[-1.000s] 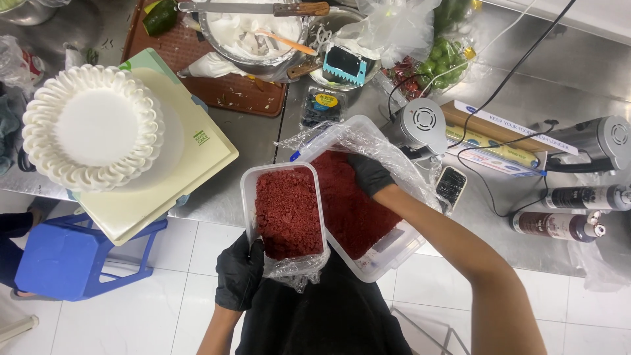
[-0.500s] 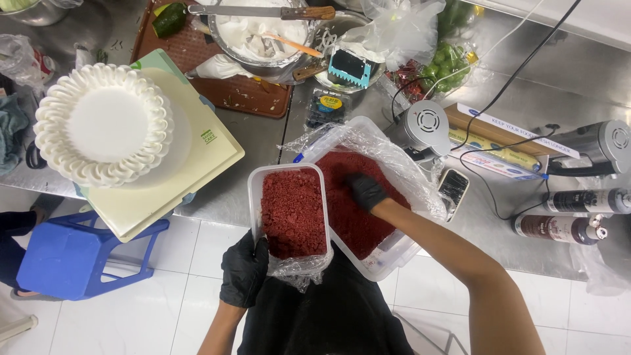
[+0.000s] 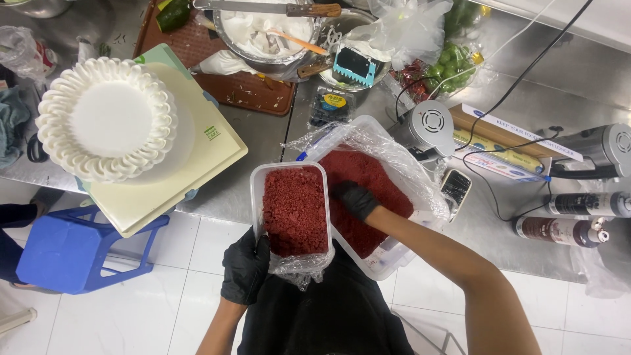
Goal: Transferring red velvet cake crumbs from a large plastic container into a smaller one using a plastic scraper.
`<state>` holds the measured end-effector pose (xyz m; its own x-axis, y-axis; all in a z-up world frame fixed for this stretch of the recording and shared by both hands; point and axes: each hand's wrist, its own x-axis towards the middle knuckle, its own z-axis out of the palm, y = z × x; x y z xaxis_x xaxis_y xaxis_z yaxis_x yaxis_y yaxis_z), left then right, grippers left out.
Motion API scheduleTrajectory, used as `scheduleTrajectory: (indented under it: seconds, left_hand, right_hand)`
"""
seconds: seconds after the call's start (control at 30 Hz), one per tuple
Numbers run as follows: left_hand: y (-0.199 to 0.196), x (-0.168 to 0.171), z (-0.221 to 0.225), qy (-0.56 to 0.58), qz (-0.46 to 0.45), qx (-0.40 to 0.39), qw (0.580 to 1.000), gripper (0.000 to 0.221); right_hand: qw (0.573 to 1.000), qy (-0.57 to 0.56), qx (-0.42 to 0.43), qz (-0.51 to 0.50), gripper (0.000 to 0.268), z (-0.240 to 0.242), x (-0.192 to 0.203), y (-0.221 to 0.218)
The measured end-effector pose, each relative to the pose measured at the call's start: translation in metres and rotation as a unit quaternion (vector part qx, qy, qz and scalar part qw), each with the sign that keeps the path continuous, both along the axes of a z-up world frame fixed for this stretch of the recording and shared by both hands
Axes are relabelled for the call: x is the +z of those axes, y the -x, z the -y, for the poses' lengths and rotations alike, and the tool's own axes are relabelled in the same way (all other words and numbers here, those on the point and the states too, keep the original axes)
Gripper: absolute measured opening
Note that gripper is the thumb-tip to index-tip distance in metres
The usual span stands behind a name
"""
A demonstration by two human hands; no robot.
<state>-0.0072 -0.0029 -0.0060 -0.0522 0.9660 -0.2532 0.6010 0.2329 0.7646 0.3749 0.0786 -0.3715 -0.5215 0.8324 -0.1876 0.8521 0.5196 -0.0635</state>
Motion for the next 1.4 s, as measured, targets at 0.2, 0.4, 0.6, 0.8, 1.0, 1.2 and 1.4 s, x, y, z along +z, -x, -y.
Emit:
scheduleTrajectory:
  seconds: [0.2, 0.4, 0.6, 0.8, 1.0, 1.2, 1.4]
  left_hand:
    - [0.001, -0.001, 0.002, -0.035, -0.009, -0.003, 0.999, 0.029]
    - [0.003, -0.001, 0.003, -0.016, 0.003, 0.002, 1.0, 0.03]
    - [0.0, 0.005, 0.003, -0.03, 0.004, -0.002, 1.0, 0.031]
    - [0.003, -0.003, 0.003, -0.036, 0.011, -0.007, 0.999, 0.031]
    - [0.004, -0.012, 0.003, -0.029, 0.011, 0.0, 1.0, 0.031]
    - [0.004, -0.022, 0.004, -0.03, -0.011, -0.009, 0.999, 0.029]
    - [0.004, -0.011, 0.0, -0.005, 0.015, 0.001, 1.0, 0.03]
  right_hand:
    - [0.981, 0.131, -0.1, -0.103, 0.03, -0.002, 0.091, 0.005]
    - [0.964, 0.188, -0.138, -0.127, 0.042, -0.019, 0.18, 0.018]
    - [0.96, 0.205, -0.118, -0.152, 0.062, -0.017, 0.161, 0.015]
    - [0.894, 0.327, -0.26, -0.163, 0.047, -0.024, 0.209, 0.035]
    - [0.963, 0.251, -0.085, -0.043, 0.066, -0.034, 0.149, 0.021]
    - [0.897, 0.362, -0.222, -0.124, 0.042, -0.009, 0.061, 0.011]
    - [0.859, 0.414, -0.267, -0.138, 0.061, 0.001, 0.131, 0.052]
